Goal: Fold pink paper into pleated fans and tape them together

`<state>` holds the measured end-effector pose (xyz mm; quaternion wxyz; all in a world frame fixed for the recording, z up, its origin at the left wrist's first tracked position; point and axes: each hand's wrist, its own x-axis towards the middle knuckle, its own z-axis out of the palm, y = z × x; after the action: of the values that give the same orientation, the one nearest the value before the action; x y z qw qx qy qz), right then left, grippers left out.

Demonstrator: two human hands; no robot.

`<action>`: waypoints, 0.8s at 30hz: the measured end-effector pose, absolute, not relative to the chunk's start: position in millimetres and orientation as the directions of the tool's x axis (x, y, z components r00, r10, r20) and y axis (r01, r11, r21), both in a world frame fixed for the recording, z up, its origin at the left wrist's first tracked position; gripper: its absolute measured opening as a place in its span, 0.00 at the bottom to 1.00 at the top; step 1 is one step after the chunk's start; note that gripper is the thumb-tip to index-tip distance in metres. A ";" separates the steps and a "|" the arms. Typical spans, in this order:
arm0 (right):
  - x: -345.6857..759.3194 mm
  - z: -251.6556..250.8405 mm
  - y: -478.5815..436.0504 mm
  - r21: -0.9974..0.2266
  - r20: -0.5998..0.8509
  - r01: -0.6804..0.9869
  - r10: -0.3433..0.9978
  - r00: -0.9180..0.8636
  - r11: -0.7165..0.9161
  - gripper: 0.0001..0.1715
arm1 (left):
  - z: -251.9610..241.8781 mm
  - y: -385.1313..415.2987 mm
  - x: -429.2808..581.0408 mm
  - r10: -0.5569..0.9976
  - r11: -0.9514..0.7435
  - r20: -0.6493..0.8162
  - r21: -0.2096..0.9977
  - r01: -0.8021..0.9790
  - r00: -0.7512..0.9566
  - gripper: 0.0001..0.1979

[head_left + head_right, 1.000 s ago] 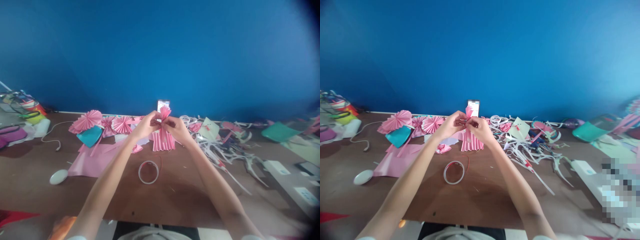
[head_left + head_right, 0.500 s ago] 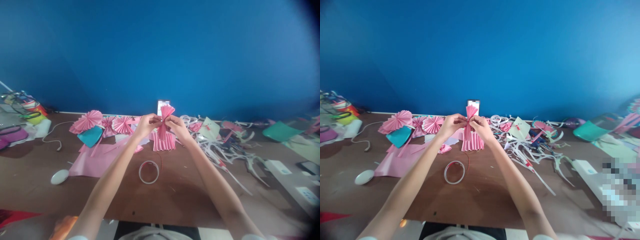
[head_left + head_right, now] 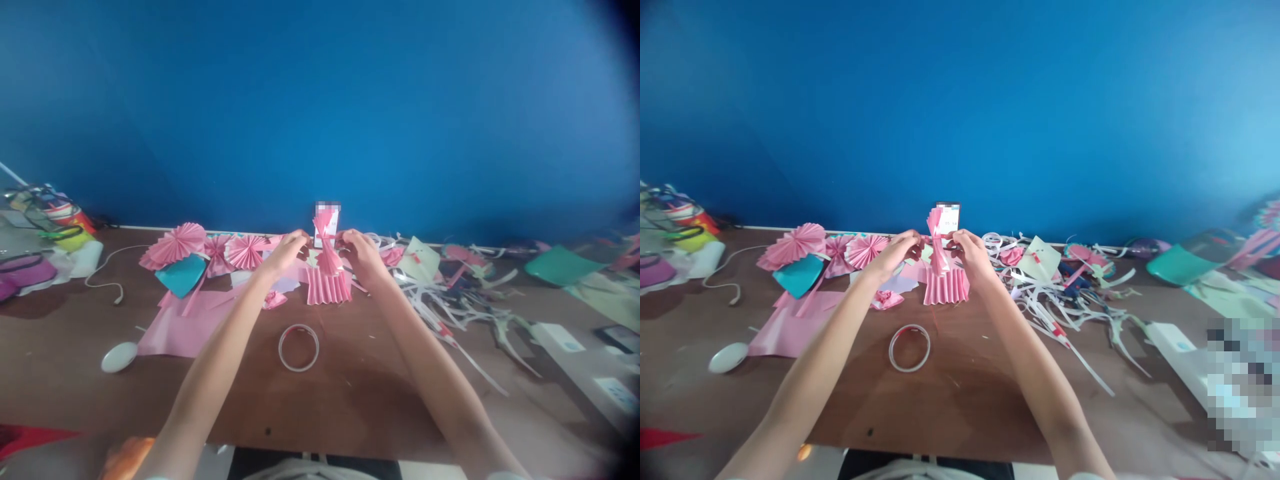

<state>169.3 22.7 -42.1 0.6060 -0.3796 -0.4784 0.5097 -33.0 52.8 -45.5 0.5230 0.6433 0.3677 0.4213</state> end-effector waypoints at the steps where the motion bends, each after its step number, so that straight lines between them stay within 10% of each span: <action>1: 171.0 -41.2 23.7 -0.941 0.195 -0.273 0.980 0.041 0.198 0.08 | -44.8 52.8 -31.6 0.916 -0.120 0.136 0.991 -0.066 0.378 0.08; 9: 173.8 -32.8 17.8 -0.899 0.181 -0.410 0.983 -0.028 0.154 0.18 | -41.6 45.2 -9.5 0.927 0.076 0.147 0.829 -0.555 0.346 0.10; 24: 168.6 -43.0 23.1 -0.822 0.164 -0.567 0.975 -0.151 0.051 0.17 | -56.3 46.1 -3.4 0.914 -0.031 0.240 0.846 -0.533 0.328 0.16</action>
<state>168.6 23.1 -43.0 0.6010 -0.2516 -0.4051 0.6414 -3.4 46.1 -56.3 0.6660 0.4696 0.2027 0.5430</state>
